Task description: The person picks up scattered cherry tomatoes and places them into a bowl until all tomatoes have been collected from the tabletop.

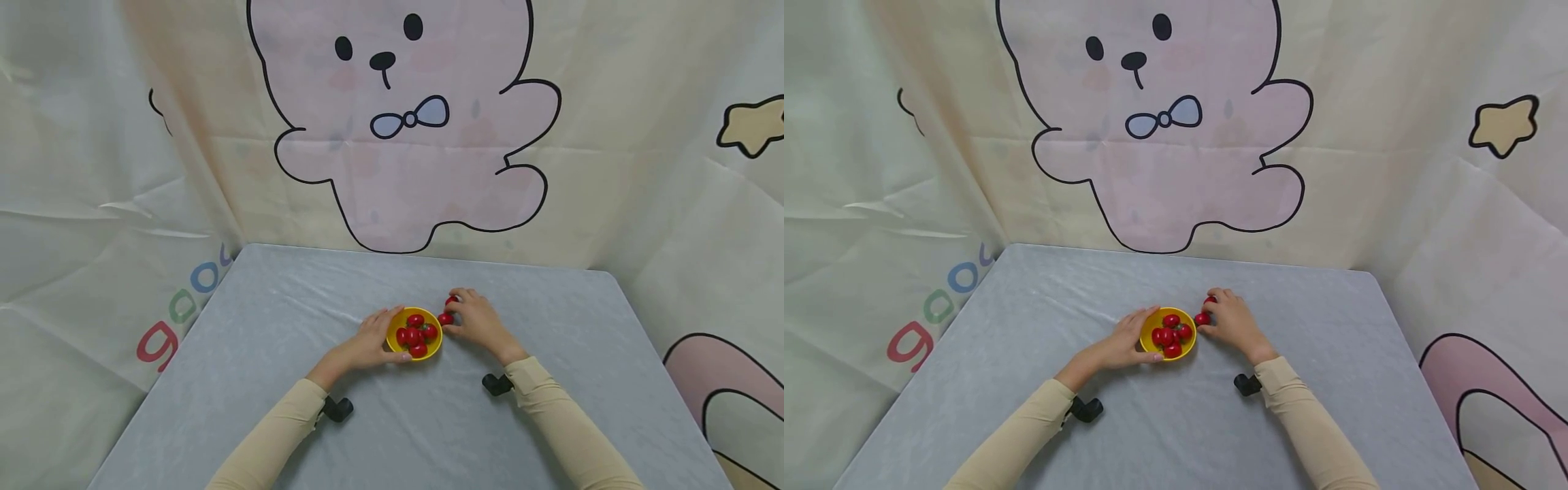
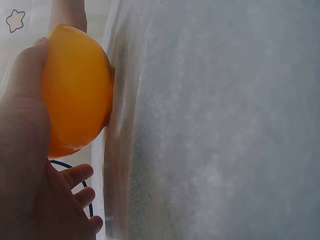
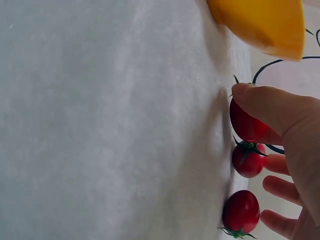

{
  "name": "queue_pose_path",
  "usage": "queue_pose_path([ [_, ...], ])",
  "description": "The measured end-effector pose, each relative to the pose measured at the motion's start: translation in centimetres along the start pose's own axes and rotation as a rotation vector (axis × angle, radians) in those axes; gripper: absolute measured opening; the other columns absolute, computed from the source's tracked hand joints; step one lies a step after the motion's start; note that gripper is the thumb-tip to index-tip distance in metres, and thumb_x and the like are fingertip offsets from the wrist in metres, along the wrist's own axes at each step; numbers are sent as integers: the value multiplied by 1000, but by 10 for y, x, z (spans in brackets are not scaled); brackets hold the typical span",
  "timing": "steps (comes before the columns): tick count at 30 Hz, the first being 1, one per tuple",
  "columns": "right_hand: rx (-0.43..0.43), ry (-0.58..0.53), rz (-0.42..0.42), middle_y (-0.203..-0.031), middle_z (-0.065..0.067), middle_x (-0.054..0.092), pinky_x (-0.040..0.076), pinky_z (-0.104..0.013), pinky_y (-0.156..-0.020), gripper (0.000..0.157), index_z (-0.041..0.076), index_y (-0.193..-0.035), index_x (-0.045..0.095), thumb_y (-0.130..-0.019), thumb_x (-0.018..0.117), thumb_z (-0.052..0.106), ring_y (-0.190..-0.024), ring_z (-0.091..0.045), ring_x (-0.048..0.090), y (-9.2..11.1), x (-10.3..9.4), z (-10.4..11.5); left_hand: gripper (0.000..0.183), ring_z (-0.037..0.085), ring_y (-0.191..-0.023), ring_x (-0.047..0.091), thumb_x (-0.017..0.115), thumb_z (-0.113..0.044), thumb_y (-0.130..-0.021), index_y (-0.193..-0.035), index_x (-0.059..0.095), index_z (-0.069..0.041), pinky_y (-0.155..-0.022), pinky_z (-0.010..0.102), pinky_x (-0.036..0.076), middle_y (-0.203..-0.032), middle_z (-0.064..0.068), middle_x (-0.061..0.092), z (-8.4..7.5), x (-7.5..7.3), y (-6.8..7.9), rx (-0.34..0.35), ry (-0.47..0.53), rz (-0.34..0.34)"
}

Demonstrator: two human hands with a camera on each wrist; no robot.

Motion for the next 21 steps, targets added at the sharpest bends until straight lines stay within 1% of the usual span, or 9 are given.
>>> queue_pose_path([
  [6, 22, -10, 0, -134, -15, 59, 48, -58, -98, 38, 16, -102, 74, -77, 84, 43, -122, -35, 53, 0, -8, -3, 106, 35, -153, 19, 66, -70, -80, -159, 13, -24, -126, 56, 12, -164, 7, 26, 0, 0, 1, -6, -2, -1],
  [10, 13, -26, -20, -133, -15, 59, 48, -59, -98, 37, 15, -102, 74, -77, 84, 41, -122, -36, 53, 0, -16, -3, 106, 35, -153, 19, 65, -70, -80, -159, 13, -23, -125, 57, 13, -164, 7, 27, -1, 0, 1, -2, -5, -1],
  [17, 2, -49, -42, -133, -14, 59, 47, -57, -100, 33, 17, -102, 75, -79, 83, 38, -121, -34, 53, -1, -30, -1, 105, 36, -152, 19, 66, -68, -81, -159, 13, -23, -125, 56, 13, -164, 7, 27, -2, 0, 1, 3, -11, -3],
  [21, -3, -42, -41, -134, -14, 59, 47, -56, -100, 31, 18, -101, 74, -80, 81, 40, -121, -34, 53, -1, -37, 3, 104, 36, -152, 19, 66, -68, -81, -159, 13, -23, -125, 56, 13, -163, 7, 28, -1, 0, 1, 10, -6, -8],
])
Point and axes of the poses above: each hand's wrist, its own y-axis away from the middle knuckle, its own x-axis out of the palm, z = x × y, the point moved 8 cm from there along -y, towards the middle knuckle
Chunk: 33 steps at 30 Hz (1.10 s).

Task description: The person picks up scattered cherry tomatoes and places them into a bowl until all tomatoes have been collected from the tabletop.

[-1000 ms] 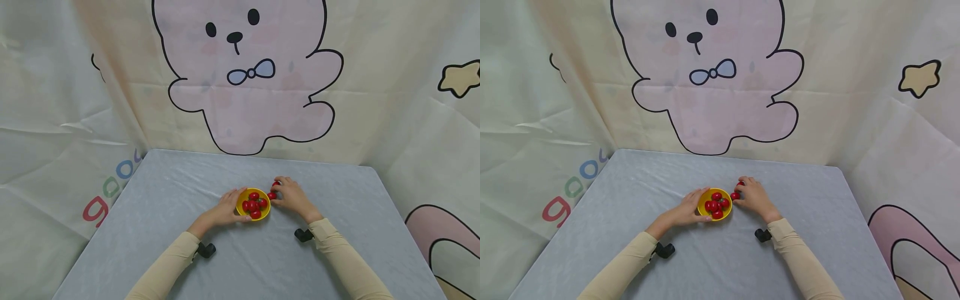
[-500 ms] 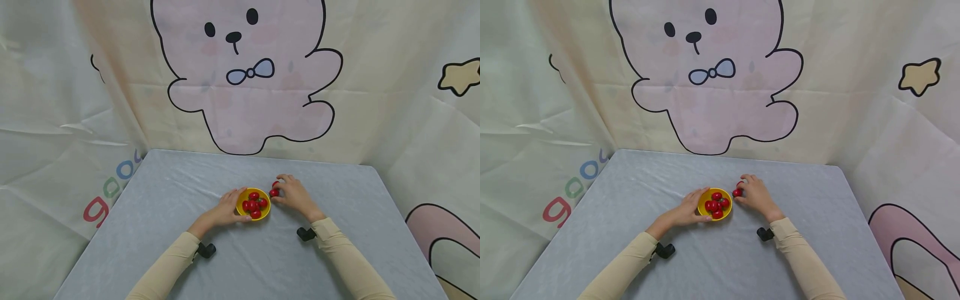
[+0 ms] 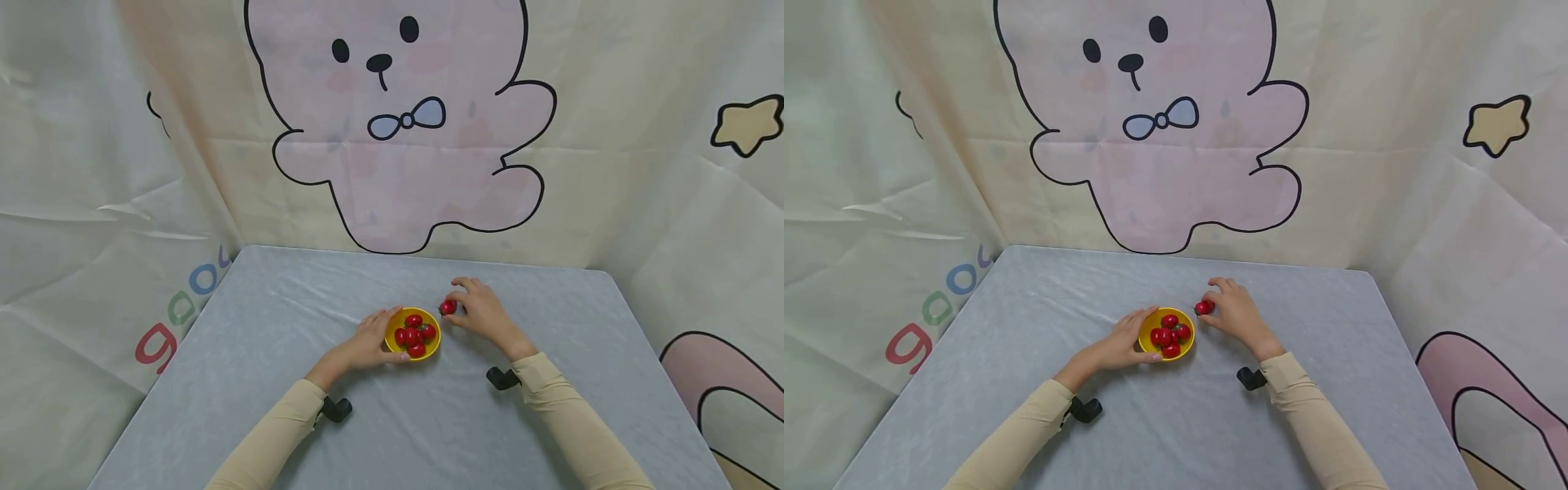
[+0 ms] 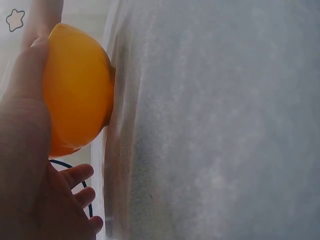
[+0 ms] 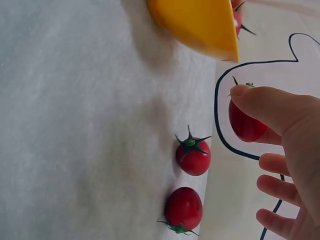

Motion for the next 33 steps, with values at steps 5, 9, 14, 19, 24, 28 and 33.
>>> queue_pose_path([
  [5, 2, 14, 12, -135, -13, 59, 46, -57, -104, 32, 19, -102, 74, -81, 80, 43, -124, -34, 53, 0, -5, 6, 104, 37, -152, 20, 66, -69, -80, -159, 14, -24, -125, 58, 14, -163, 7, 29, 0, 0, 0, 6, 5, -4],
  [9, -11, 20, 15, -136, -13, 59, 46, -58, -104, 33, 20, -103, 75, -81, 80, 43, -125, -34, 53, -2, -9, 14, 105, 37, -152, 20, 66, -69, -80, -159, 14, -24, -125, 58, 13, -163, 7, 29, 0, 0, 0, 4, 1, -2],
  [14, -38, 26, 18, -136, -12, 59, 46, -57, -104, 35, 19, -106, 74, -81, 80, 43, -125, -34, 53, -3, -10, 22, 105, 38, -151, 21, 66, -70, -80, -159, 14, -24, -125, 58, 13, -162, 7, 30, -1, 0, -1, 11, -3, -3],
  [19, -48, 35, 11, -136, -12, 59, 46, -55, -106, 35, 18, -106, 74, -81, 81, 42, -126, -33, 54, -5, -11, 29, 105, 37, -151, 22, 66, -69, -80, -159, 14, -24, -125, 57, 14, -163, 7, 29, -1, 0, -1, 8, -1, -5],
  [24, -56, 25, -1, -135, -11, 60, 46, -55, -106, 33, 19, -105, 75, -81, 80, 42, -125, -33, 54, -6, -13, 36, 104, 38, -150, 22, 68, -67, -81, -159, 14, -23, -124, 56, 16, -163, 8, 27, -2, -1, 1, 1, 16, -7],
  [28, -68, 29, -7, -135, -11, 60, 47, -55, -105, 33, 20, -104, 74, -81, 80, 42, -124, -33, 55, -9, -13, 41, 105, 39, -150, 22, 68, -67, -80, -159, 13, -23, -124, 57, 15, -164, 7, 26, -3, -2, 1, 3, 27, -9],
  [33, -79, 62, 13, -136, -9, 60, 48, -55, -105, 35, 21, -107, 74, -82, 78, 45, -126, -31, 55, -13, -10, 47, 107, 38, -150, 22, 68, -68, -80, -159, 13, -22, -124, 57, 15, -165, 7, 25, -3, -6, 2, 19, 26, -22],
])
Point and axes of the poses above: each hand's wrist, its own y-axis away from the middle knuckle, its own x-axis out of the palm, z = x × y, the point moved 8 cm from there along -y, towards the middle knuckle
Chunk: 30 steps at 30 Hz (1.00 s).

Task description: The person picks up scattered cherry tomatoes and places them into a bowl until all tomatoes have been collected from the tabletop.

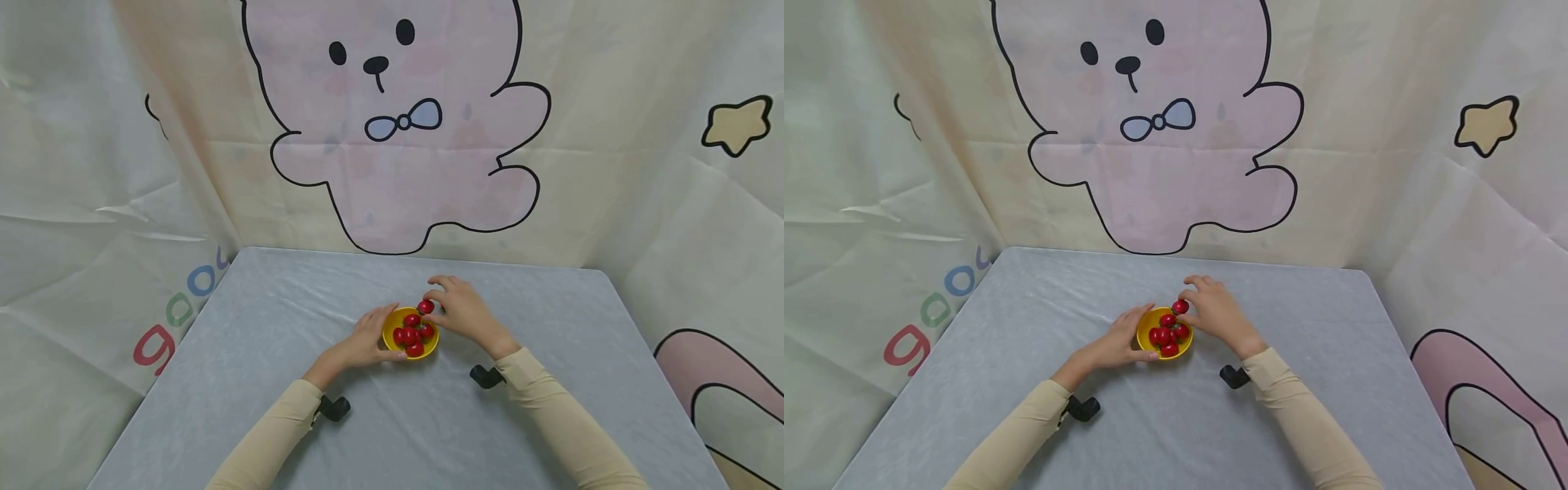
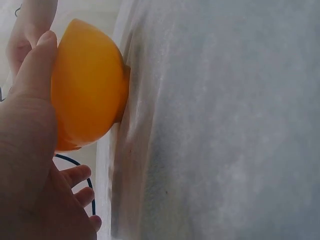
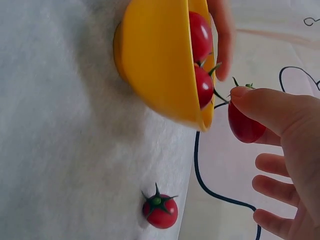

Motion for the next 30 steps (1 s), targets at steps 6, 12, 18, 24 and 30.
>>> queue_pose_path([
  [6, -14, -12, 49, -138, -8, 58, 46, -55, -107, 36, 21, -110, 72, -84, 76, 46, -128, -32, 53, -6, 5, 11, 105, 36, -151, 21, 68, -68, -80, -159, 15, -22, -125, 57, 14, -164, 5, 26, 4, -1, 2, 21, -31, 0],
  [12, -52, -12, 71, -137, -9, 58, 46, -55, -107, 37, 20, -112, 72, -84, 76, 45, -128, -32, 53, -11, 11, 23, 105, 38, -152, 18, 66, -68, -81, -159, 14, -22, -125, 57, 13, -165, 5, 24, 5, -1, 3, 31, -48, 8],
  [18, -57, -14, 89, -138, -7, 57, 47, -54, -106, 39, 22, -114, 71, -84, 75, 47, -128, -29, 53, -16, 19, 29, 104, 38, -151, 18, 66, -67, -82, -159, 14, -22, -124, 58, 13, -165, 4, 24, 5, -1, 3, 39, -47, 8],
  [24, -76, -10, 93, -138, -7, 57, 48, -54, -106, 39, 23, -114, 71, -85, 75, 47, -126, -28, 53, -19, 22, 33, 103, 38, -151, 18, 66, -67, -82, -159, 14, -23, -124, 60, 13, -164, 3, 24, 5, -1, 3, 39, -49, 6],
  [30, -87, -14, 117, -138, -4, 57, 47, -52, -108, 40, 25, -116, 70, -85, 74, 49, -127, -26, 52, -19, 25, 37, 102, 39, -152, 17, 67, -65, -83, -159, 14, -21, -124, 60, 13, -165, 2, 24, 6, -1, 3, 40, -62, -3],
])
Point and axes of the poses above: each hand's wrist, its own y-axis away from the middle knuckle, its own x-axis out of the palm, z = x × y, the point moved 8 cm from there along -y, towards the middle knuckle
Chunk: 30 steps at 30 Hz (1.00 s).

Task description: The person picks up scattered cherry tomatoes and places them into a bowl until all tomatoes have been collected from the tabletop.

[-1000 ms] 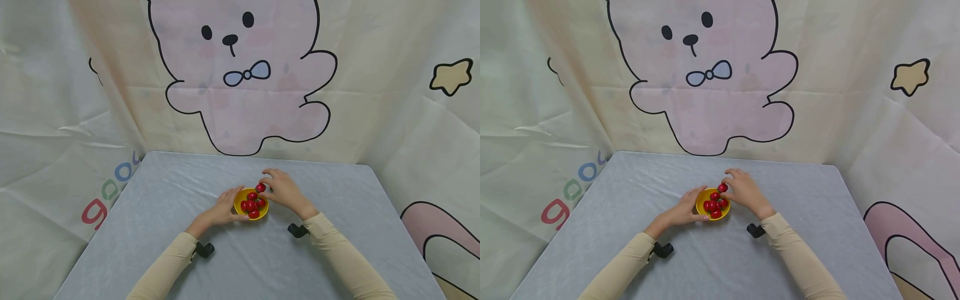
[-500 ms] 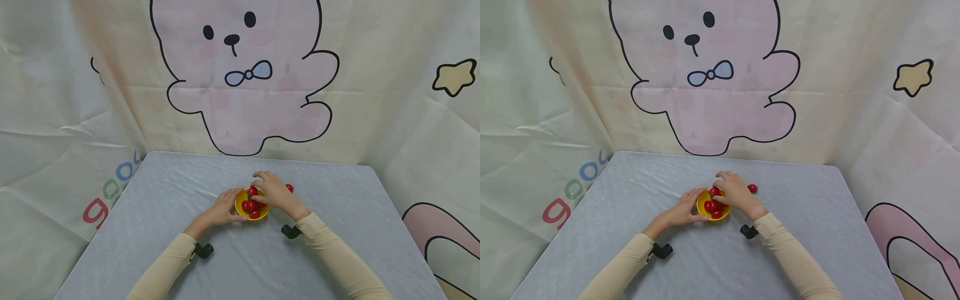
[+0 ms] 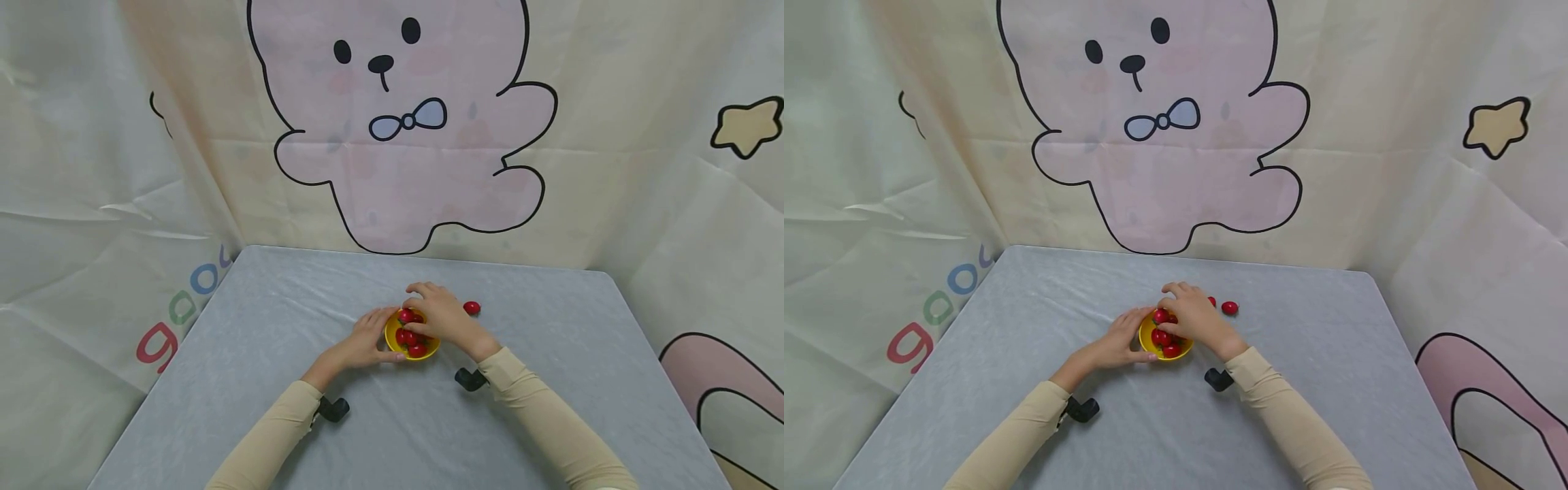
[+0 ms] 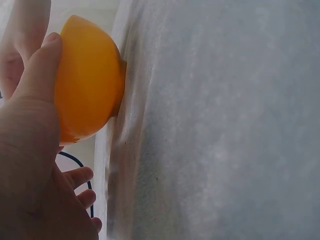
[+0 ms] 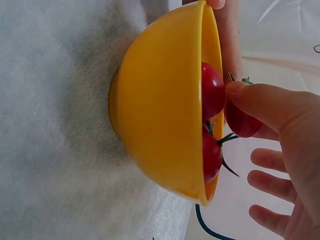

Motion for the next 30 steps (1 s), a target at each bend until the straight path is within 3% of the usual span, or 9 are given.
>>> queue_pose_path([
  [6, -11, -42, 12, -139, -5, 57, 45, -51, -110, 40, 26, -118, 70, -85, 74, 48, -128, -25, 51, 1, 1, 2, 101, 40, -152, 17, 67, -64, -83, -159, 15, -20, -123, 61, 14, -165, 4, 24, -2, -1, 0, 13, -2, -6],
  [30, -15, -32, -9, -136, -6, 59, 47, -52, -108, 39, 21, -117, 71, -87, 74, 44, -125, -27, 54, 8, -3, -4, 105, 38, -152, 17, 67, -65, -82, -159, 11, -22, -123, 60, 14, -165, 4, 21, -6, -1, -2, -4, 26, 7],
])
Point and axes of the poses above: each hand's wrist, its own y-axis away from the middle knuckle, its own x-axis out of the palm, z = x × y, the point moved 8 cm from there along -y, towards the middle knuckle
